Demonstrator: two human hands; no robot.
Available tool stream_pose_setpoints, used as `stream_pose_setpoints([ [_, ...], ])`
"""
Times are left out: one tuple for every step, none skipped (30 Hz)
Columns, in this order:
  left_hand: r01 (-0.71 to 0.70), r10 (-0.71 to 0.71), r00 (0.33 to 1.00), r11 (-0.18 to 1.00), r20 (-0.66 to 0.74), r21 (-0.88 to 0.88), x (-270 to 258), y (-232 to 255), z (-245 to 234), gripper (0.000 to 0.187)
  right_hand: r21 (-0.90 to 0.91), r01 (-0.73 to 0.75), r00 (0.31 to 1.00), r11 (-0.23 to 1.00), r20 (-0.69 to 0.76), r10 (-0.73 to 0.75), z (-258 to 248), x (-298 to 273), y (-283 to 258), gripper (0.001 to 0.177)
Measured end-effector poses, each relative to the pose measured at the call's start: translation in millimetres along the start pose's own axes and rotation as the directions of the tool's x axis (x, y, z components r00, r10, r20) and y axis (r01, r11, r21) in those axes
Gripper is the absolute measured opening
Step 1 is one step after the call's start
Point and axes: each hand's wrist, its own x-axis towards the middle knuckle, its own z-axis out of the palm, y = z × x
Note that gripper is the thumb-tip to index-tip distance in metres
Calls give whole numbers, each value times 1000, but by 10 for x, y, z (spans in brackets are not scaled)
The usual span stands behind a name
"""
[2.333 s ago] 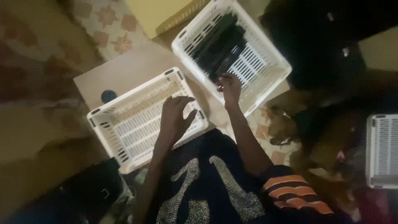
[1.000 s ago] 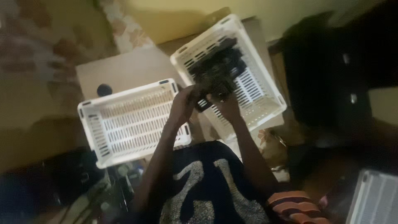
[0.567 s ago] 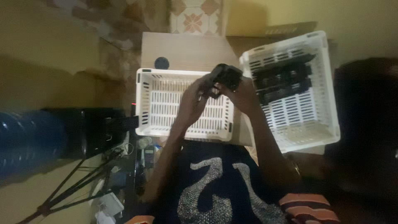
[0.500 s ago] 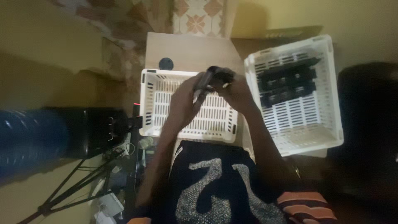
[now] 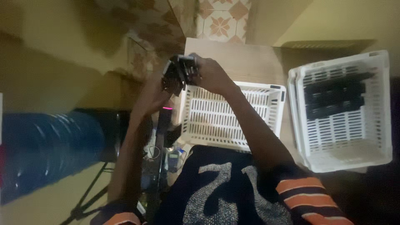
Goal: The person assembles two white plastic baskets by inserting black plastic corner connectors into the basket edges. They handle the baskets and connectors one at a time, then stack the completed baskets on a table.
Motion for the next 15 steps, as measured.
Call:
stream_pose_setpoints([
  [20, -19, 1000, 994, 11, -104, 20, -152, 17, 31, -65, -51, 998, 997, 20, 52, 74, 74, 61, 40],
  [42, -38, 999, 978, 24, -206, 43, -292, 48, 34, -129, -100, 994, 987, 38, 105, 152, 137, 123, 35],
  [70, -60, 997, 950, 40, -305, 41, -415, 78, 38, -192, -147, 985, 970, 55, 160, 232, 179, 178, 31],
  [146, -136, 989, 964, 58, -224, 48, -525, 105, 36, -201, -186, 977, 962, 70, 203, 287, 222, 241, 23],
  [223, -215, 974, 965, 69, -140, 50, -620, 144, 35, -208, -222, 966, 952, 88, 245, 340, 256, 300, 16],
  [297, -293, 953, 953, 73, -53, 51, -699, 180, 34, -216, -258, 953, 942, 105, 286, 388, 270, 348, 14],
  [213, -210, 977, 967, 38, -137, 77, -757, 215, 40, -194, -252, 956, 948, 102, 275, 407, 294, 390, 13],
  [125, -128, 992, 968, -2, -216, 97, -791, 269, 46, -171, -245, 959, 954, 99, 264, 417, 300, 423, 12],
  [34, -50, 998, 957, -47, -289, 115, -819, 297, 52, -146, -240, 962, 960, 95, 255, 423, 308, 455, 11],
  [35, -51, 996, 973, -66, -229, 130, -844, 305, 54, -165, -199, 974, 966, 75, 214, 425, 321, 485, 11],
  [36, -51, 995, 985, -85, -169, 161, -859, 324, 56, -185, -161, 983, 969, 56, 173, 418, 332, 520, 11],
  [38, -49, 993, 993, -103, -108, 195, -874, 334, 59, -207, -122, 991, 971, 37, 132, 413, 349, 552, 11],
  [95, -104, 991, 990, -86, -103, 176, -883, 347, 57, -216, -134, 988, 967, 43, 147, 436, 329, 569, 12],
  [152, -159, 985, 984, -69, -97, 156, -893, 352, 56, -226, -147, 986, 963, 49, 162, 459, 309, 582, 12],
  [207, -212, 976, 974, -54, -89, 166, -908, 342, 55, -237, -155, 983, 959, 54, 173, 464, 315, 598, 13],
])
